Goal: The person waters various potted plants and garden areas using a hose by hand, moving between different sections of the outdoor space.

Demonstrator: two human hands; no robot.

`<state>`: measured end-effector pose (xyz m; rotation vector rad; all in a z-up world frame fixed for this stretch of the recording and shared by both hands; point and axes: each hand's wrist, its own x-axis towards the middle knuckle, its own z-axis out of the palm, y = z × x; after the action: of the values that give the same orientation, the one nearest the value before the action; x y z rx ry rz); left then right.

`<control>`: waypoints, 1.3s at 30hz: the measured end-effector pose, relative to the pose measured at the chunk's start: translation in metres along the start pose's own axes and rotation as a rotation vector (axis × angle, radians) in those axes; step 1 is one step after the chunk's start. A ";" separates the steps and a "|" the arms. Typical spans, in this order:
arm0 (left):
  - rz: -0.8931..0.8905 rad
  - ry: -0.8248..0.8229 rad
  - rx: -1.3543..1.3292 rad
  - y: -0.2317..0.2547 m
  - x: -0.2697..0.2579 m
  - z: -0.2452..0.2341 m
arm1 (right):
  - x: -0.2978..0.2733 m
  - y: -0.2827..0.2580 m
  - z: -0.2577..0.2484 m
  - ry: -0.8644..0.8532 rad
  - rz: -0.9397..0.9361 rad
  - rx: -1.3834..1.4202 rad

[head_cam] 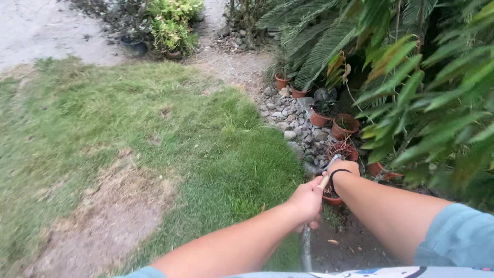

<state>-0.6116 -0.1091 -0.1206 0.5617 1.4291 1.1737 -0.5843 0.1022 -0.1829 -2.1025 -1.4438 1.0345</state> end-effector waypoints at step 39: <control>0.226 -0.201 0.267 0.139 0.090 -0.295 | -0.047 -0.232 0.167 0.240 -0.096 0.205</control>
<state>-0.9462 -0.0768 -0.0816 1.0221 1.3815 1.0711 -0.8653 0.1366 -0.1199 -1.9180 -1.2526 0.8233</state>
